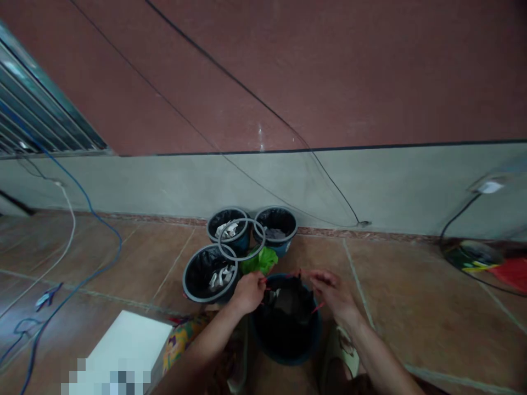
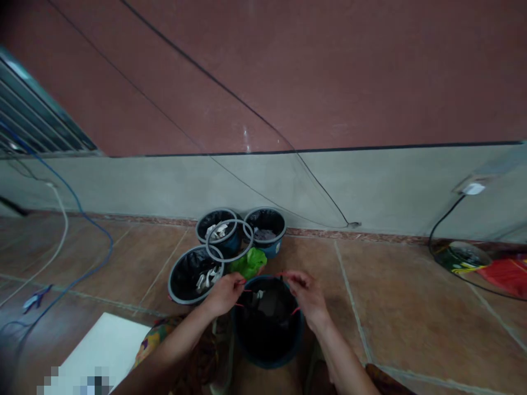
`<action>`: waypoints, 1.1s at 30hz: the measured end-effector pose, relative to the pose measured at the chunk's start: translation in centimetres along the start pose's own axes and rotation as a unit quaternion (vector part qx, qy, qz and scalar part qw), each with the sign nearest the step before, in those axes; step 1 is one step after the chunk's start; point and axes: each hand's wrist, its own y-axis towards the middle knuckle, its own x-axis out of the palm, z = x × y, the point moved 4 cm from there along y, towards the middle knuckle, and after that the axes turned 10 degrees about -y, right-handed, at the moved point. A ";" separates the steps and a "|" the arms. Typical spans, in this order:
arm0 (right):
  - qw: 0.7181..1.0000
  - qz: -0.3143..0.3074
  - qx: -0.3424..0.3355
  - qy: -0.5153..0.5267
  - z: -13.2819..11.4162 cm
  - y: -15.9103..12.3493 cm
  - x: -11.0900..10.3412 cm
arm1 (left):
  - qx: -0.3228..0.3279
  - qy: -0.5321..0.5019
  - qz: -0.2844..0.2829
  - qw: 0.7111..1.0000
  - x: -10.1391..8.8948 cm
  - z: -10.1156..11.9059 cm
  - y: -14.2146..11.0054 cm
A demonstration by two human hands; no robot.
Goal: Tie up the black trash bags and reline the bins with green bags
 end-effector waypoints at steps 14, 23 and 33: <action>0.966 -0.154 -0.128 -0.166 0.1 -1.2 8.2 | 0.126 -0.087 0.002 0.988 1.3 3.1 0.8; 0.968 -0.210 -0.033 -0.134 -1.1 0.0 6.8 | 0.217 -0.161 -0.095 0.958 7.3 -2.3 1.9; 0.884 -0.153 -0.120 -0.426 0.0 1.7 -0.8 | 0.025 -0.497 0.003 0.867 8.2 -5.3 5.0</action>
